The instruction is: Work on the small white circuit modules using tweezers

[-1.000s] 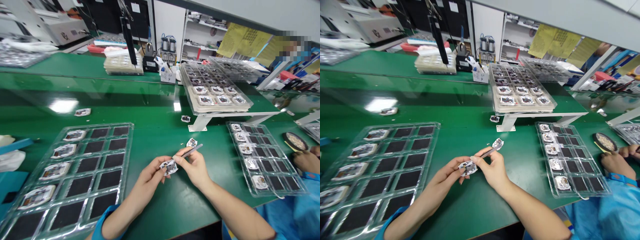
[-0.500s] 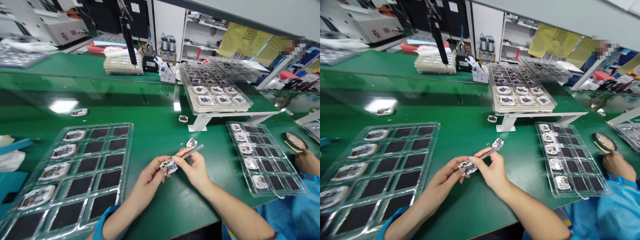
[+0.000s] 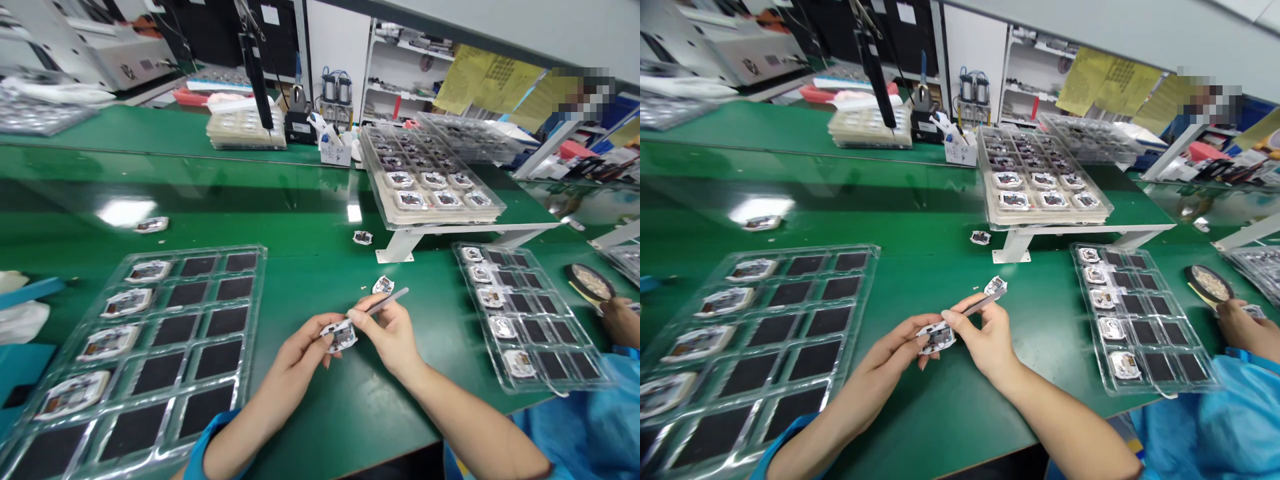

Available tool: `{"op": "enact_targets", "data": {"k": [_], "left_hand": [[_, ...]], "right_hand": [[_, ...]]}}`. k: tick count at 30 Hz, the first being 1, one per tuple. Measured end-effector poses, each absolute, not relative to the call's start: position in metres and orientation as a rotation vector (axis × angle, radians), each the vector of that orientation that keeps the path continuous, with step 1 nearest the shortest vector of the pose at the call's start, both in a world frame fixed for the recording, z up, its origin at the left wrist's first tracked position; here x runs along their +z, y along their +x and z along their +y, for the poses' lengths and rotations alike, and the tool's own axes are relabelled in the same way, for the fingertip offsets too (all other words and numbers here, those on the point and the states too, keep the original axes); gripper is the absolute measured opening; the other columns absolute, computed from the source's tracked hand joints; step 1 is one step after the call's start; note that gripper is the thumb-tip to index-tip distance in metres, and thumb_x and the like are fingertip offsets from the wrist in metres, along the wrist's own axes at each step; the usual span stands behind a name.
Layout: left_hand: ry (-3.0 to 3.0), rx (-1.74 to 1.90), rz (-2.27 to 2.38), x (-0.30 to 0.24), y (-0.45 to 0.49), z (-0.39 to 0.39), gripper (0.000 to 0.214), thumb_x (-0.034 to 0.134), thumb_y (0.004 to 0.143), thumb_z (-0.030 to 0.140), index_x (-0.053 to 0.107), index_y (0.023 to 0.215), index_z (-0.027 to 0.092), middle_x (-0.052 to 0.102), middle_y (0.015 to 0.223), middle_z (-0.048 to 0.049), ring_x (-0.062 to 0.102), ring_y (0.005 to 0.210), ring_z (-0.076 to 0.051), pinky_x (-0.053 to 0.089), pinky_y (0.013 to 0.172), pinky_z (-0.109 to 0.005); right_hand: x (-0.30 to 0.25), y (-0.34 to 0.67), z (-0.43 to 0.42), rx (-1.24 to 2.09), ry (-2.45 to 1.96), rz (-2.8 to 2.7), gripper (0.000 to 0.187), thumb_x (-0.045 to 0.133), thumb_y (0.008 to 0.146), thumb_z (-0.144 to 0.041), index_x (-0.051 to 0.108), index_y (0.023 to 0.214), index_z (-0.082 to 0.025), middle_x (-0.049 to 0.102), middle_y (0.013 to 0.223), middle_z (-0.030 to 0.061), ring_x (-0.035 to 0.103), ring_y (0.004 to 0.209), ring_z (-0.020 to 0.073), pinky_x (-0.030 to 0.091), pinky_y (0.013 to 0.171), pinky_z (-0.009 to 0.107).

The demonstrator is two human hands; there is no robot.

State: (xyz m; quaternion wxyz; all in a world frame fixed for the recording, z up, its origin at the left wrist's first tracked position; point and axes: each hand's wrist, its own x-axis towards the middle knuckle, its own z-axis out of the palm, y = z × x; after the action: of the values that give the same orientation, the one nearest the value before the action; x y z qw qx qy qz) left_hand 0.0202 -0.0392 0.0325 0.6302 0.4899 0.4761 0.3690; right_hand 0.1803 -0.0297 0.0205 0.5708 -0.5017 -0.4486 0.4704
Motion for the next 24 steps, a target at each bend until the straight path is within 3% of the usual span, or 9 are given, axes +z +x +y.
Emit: {"op": "enact_targets", "data": {"k": [24], "left_hand": [[1.179, 0.831, 1.096, 0.022, 0.018, -0.039, 0.027, 0.062, 0.085, 0.033, 0.066, 0.107, 0.019, 0.066, 0.077, -0.002, 0.057, 0.067, -0.017, 0.046, 0.062, -0.028]], "right_hand": [[0.019, 0.181, -0.032, 1.07, -1.19, -1.135, 0.013, 0.077, 0.075, -0.031, 0.068, 0.076, -0.021, 0.071, 0.073, 0.0007, 0.065, 0.07, 0.0174, 0.052, 0.07, 0.031]]}}
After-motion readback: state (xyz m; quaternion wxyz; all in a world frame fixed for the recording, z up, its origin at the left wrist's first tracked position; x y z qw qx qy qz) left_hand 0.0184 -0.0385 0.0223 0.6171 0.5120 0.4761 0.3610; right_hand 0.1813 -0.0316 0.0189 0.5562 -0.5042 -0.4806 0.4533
